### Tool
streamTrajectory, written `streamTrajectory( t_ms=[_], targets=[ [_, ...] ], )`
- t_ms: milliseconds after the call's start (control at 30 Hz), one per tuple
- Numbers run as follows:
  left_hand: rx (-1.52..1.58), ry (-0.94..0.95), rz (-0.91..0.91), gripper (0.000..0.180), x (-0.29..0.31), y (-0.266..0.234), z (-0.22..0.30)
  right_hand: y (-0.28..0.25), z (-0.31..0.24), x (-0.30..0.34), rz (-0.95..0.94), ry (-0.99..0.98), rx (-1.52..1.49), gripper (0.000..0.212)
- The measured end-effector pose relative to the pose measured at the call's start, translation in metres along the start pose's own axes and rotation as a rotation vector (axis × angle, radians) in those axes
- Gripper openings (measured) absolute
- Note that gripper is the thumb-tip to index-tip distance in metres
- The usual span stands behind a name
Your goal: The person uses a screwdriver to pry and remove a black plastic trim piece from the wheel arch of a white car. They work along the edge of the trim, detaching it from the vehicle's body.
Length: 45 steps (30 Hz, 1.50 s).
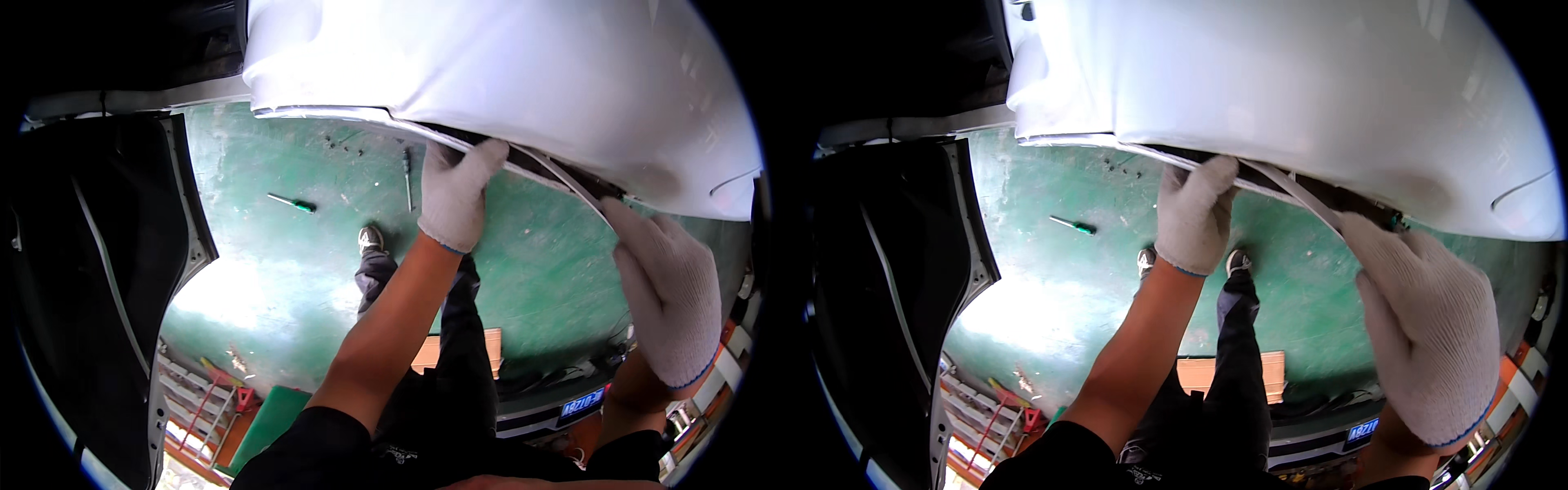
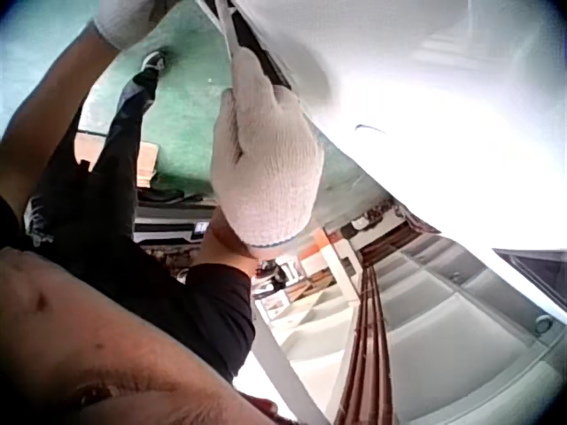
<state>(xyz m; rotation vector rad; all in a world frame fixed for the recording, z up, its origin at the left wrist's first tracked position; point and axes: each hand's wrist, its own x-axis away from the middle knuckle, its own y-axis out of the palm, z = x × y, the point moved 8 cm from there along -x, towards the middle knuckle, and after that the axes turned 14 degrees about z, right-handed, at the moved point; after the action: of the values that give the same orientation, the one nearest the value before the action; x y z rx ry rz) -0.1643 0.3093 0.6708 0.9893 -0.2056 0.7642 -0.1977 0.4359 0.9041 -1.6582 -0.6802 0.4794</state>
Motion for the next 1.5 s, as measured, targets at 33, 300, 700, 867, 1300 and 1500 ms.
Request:
streamTrajectory(
  t_ms=[33,300,700,867,1300,1500],
  targets=[
    [0.004,-0.005,0.021,0.047,0.0,0.0,0.0,-0.01,-0.004,-0.003,-0.034,-0.025,0.046,0.036],
    [0.024,-0.019,0.057,0.043,0.002,0.003,0.008,0.003,-0.056,-0.029,-0.061,0.082,-0.09,0.036],
    [-0.044,-0.15,0.006,0.036,0.004,0.006,0.006,0.038,-0.08,-0.018,-0.118,0.181,-0.027,0.046],
    [0.054,-0.19,0.076,0.036,0.003,0.004,0.003,0.035,-0.085,-0.018,-0.133,0.179,0.016,0.047],
    [-0.065,-0.157,0.068,0.038,0.001,0.006,0.002,0.025,-0.106,-0.071,-0.16,0.047,0.239,0.029],
    [0.096,-0.162,0.013,0.037,0.006,0.006,-0.002,0.014,-0.094,-0.1,-0.18,-0.22,0.216,0.02]
  ],
)
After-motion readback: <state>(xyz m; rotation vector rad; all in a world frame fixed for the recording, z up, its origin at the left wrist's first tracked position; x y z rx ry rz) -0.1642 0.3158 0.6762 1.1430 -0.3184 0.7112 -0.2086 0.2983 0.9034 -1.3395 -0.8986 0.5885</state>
